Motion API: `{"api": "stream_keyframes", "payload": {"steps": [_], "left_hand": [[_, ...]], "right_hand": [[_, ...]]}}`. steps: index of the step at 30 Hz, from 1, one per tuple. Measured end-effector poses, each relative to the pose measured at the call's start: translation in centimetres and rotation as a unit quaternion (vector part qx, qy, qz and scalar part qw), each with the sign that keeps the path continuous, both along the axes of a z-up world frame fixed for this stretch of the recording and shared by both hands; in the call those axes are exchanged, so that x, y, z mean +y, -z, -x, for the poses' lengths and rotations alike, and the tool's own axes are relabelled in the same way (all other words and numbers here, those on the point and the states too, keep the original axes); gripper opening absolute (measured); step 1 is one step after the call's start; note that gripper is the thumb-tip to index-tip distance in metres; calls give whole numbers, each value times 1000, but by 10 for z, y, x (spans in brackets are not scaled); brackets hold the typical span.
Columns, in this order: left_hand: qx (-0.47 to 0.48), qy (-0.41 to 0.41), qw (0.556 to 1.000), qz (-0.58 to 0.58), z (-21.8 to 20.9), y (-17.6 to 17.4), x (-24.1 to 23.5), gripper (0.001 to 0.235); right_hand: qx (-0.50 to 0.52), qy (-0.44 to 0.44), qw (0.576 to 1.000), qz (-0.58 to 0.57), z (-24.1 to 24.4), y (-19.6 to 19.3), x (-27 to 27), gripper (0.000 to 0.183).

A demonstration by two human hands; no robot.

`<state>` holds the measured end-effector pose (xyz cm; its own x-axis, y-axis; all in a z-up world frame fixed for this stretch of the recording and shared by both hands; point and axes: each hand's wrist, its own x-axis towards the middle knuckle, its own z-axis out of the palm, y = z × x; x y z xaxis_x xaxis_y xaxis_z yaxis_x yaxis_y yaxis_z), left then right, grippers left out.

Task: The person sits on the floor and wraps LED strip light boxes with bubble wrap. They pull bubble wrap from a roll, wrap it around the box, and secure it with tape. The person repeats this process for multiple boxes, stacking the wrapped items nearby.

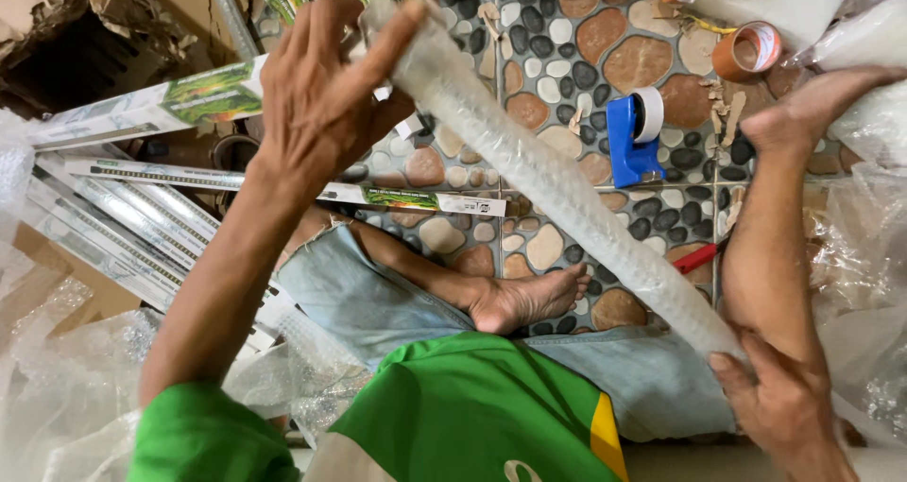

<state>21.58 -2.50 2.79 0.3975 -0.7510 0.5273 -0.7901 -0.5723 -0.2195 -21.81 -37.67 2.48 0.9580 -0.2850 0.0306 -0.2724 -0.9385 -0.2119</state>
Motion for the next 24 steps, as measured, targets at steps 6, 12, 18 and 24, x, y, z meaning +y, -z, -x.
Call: {"api": "stream_keyframes", "payload": {"steps": [6,12,18,24], "left_hand": [[27,84,996,-14,39,-17,18,49],[155,128,973,-110,97,32,57,50],[294,223,926,-74,158,69,70,59],[322,150,931,-86,164,38,43,59]], "right_hand": [[-60,-92,979,172,50,-10,-72,63],[7,-183,935,303,40,-74,-104,75],[55,-293,917,265,-27,-128,-71,54],[115,-187,956,193,4,-78,-80,42]]}}
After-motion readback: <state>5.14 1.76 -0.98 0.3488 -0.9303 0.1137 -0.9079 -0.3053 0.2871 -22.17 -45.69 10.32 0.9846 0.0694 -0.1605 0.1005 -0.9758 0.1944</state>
